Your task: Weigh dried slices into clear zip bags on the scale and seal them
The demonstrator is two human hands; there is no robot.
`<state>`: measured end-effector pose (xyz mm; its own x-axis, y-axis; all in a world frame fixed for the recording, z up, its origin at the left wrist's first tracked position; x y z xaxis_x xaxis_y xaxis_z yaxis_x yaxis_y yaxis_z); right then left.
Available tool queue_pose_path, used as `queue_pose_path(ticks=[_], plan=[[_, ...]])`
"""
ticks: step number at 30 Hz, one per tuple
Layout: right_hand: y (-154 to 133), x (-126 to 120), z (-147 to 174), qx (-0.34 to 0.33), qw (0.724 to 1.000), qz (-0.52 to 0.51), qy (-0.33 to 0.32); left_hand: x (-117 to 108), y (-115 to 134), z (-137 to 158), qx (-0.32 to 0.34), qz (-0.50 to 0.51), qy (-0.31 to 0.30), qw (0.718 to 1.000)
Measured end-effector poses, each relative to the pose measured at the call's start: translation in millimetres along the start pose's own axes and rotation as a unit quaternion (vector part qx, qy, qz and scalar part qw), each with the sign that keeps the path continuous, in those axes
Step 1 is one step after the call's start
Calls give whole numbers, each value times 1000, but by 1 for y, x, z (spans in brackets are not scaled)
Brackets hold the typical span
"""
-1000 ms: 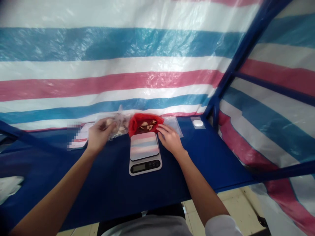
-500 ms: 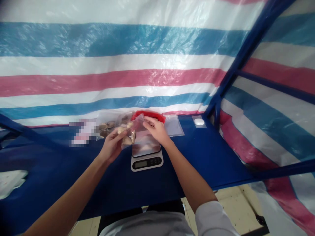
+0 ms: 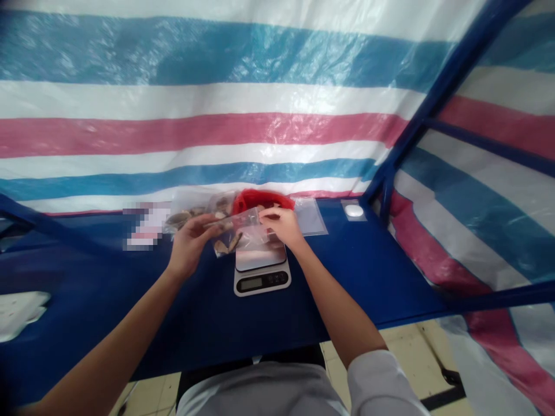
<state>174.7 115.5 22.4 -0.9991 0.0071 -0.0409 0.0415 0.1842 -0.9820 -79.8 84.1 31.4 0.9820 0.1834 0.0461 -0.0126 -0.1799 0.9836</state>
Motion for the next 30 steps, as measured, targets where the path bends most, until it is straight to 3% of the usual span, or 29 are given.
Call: queue_pose_path(ticks=[4, 8, 11, 14, 17, 20, 25, 30], plan=[[3, 5, -3, -17, 999, 42, 2, -7, 38, 4, 169, -200, 23, 965], [5, 16, -1, 9, 999, 32, -11, 28, 59, 17, 240, -283, -52, 927], [-3, 22, 1, 7, 1000, 16, -16, 58, 50, 16, 180, -280, -133, 934], [-15, 25, 3, -31, 999, 23, -26, 72, 39, 10, 125, -276, -163, 939], [-18, 24, 5, -42, 998, 30, -24, 75, 27, 4, 52, -243, -168, 954], [-13, 25, 8, -4, 1000, -4, -20, 75, 18, 3, -12, -202, -173, 964], [-11, 32, 13, 62, 994, -82, -20, 75, 12, 5, -47, -170, -163, 971], [-13, 33, 14, 76, 991, -109, -19, 72, 0, 2, -77, -114, -141, 980]])
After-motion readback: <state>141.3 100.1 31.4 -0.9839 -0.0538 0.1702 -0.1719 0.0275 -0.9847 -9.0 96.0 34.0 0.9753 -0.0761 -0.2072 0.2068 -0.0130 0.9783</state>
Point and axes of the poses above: each hand's wrist, its own z-axis away from the middle knuckle, its own x-axis out of the palm, y = z × x, the point moved 10 cm from there along -z, towards the middle knuckle, and after that the axes turned 2 degrees about y, right-handed, at the moved point
